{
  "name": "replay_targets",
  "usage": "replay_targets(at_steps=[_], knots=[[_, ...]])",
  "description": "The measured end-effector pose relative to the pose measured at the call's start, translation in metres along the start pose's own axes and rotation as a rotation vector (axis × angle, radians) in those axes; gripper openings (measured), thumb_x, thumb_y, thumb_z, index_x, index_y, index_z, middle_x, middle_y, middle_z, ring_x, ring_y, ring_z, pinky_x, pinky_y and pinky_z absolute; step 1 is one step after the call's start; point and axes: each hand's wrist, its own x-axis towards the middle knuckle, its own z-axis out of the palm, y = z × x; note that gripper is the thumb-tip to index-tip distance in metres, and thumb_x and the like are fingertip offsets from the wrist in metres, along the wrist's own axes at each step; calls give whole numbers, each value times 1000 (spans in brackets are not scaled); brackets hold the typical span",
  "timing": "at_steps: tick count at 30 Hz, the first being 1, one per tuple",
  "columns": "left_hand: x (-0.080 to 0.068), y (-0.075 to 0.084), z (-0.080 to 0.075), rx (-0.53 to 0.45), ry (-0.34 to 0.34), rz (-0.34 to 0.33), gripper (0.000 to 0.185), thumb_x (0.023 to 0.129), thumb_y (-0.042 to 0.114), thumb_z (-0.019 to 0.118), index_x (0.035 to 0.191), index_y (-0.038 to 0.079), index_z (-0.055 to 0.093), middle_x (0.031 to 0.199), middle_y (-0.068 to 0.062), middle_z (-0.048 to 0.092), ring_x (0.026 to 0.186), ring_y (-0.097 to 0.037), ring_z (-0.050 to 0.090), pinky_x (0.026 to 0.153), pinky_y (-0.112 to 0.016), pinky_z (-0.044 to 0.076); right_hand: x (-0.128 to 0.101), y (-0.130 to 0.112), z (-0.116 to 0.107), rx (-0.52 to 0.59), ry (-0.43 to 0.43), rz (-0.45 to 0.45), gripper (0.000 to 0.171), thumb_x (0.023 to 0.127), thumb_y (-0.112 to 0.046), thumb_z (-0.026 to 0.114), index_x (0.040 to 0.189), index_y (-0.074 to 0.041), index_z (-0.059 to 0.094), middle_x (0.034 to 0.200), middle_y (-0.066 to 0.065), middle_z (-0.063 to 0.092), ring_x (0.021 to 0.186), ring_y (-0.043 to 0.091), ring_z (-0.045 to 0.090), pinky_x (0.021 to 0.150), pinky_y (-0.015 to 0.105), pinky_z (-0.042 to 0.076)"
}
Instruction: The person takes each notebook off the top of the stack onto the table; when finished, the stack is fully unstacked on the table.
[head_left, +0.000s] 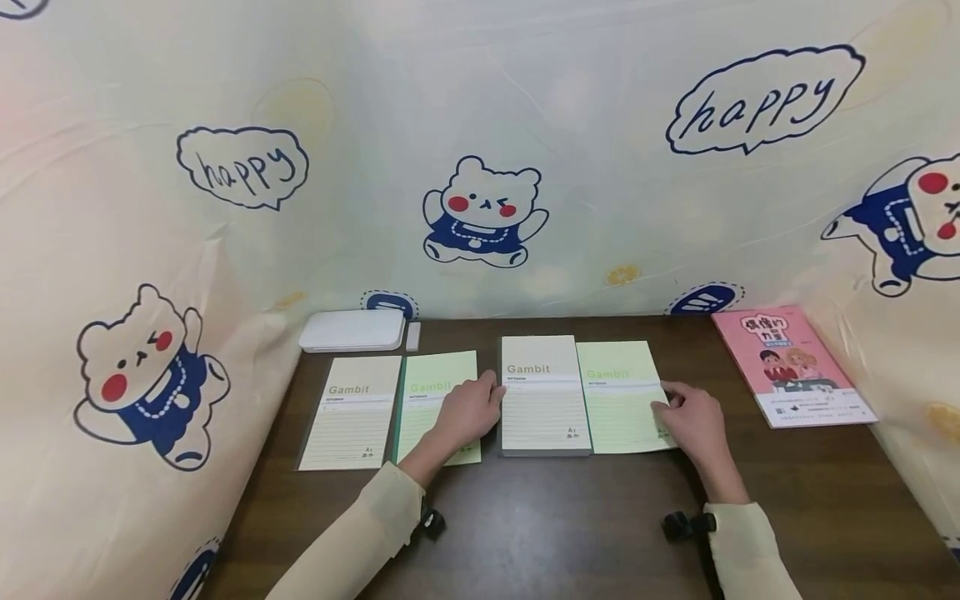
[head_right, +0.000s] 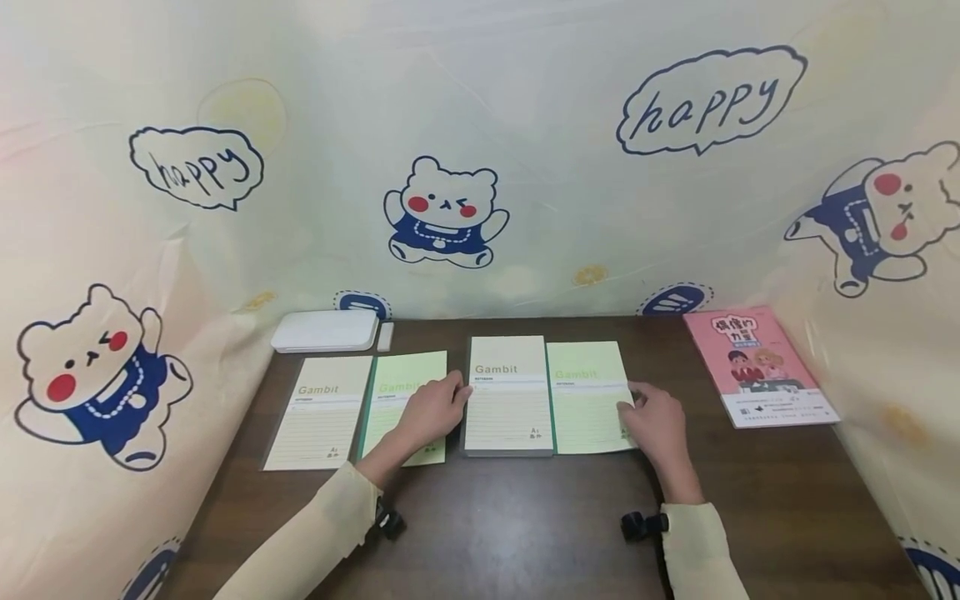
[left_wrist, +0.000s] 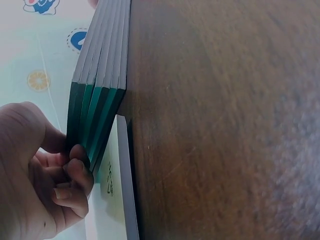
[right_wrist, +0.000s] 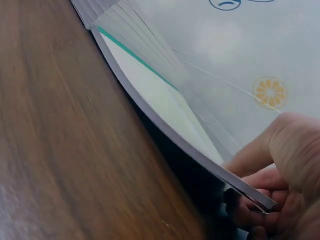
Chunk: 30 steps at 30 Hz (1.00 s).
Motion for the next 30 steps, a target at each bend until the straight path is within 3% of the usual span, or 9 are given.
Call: replay_targets(at_steps=[5, 10, 13, 15, 17, 19, 23, 28, 30], knots=[[1, -2, -1, -6, 7, 0, 26, 117, 32, 55, 100, 13, 60, 69, -1, 55, 56, -18, 52, 54, -33, 38, 2, 0, -3, -28, -46, -45, 52, 97, -18, 80, 138, 12, 68, 94, 22, 62, 81, 33, 55, 70, 43, 41], [2, -4, 1, -3, 7, 11, 26, 117, 32, 54, 99, 13, 59, 68, -1, 55, 54, -17, 51, 53, -32, 38, 1, -7, 2, -49, 11, -19, 61, 96, -21, 80, 145, 11, 63, 125, 34, 55, 115, 50, 49, 96, 64, 40], [3, -5, 4, -2, 1, 14, 26, 117, 32, 54, 100, 13, 59, 68, -1, 56, 54, -16, 51, 53, -32, 38, -5, -25, 16, -24, 121, -72, 43, 98, -22, 80, 129, 7, 73, 117, 30, 62, 114, 51, 52, 100, 69, 34], [2, -5, 4, -3, -3, 12, 27, 117, 33, 54, 100, 13, 59, 68, -1, 56, 54, -17, 52, 53, -32, 38, -10, -42, 31, -10, 159, -133, 29, 101, -26, 79, 108, 2, 78, 101, 22, 69, 103, 48, 58, 97, 66, 37], [2, -5, 3, -8, -6, 8, 27, 117, 34, 54, 100, 13, 59, 68, -1, 56, 55, -17, 52, 53, -32, 38, -16, -60, 48, -14, 119, -189, 34, 104, -36, 77, 93, -4, 76, 83, 11, 68, 89, 39, 60, 88, 60, 40], [2, -5, 2, -18, -12, 6, 28, 117, 35, 54, 99, 13, 59, 68, -1, 56, 55, -17, 52, 53, -32, 39, -21, -74, 62, -43, 39, -207, 44, 105, -48, 74, 90, -6, 71, 74, 6, 64, 78, 32, 58, 82, 53, 41], [1, -4, 0, -46, -23, 17, 33, 116, 38, 56, 94, 15, 57, 67, 0, 53, 54, -16, 50, 53, -31, 37, -29, -88, 77, -86, -48, -160, 53, 102, -54, 75, 101, -2, 67, 76, 10, 63, 75, 32, 57, 80, 50, 41], [0, -5, -2, -49, -30, 50, 39, 115, 44, 58, 90, 15, 56, 65, 1, 49, 52, -15, 45, 51, -31, 34, -31, -86, 76, -28, -34, -79, 58, 106, -41, 72, 133, 9, 65, 108, 28, 75, 100, 46, 70, 93, 59, 49], [-1, -5, -2, -33, -33, 51, 38, 116, 43, 56, 91, 15, 55, 65, 1, 49, 52, -15, 44, 51, -31, 34, -29, -82, 72, 9, -17, -59, 54, 108, -37, 69, 138, 8, 64, 109, 30, 76, 101, 49, 71, 91, 62, 51]])
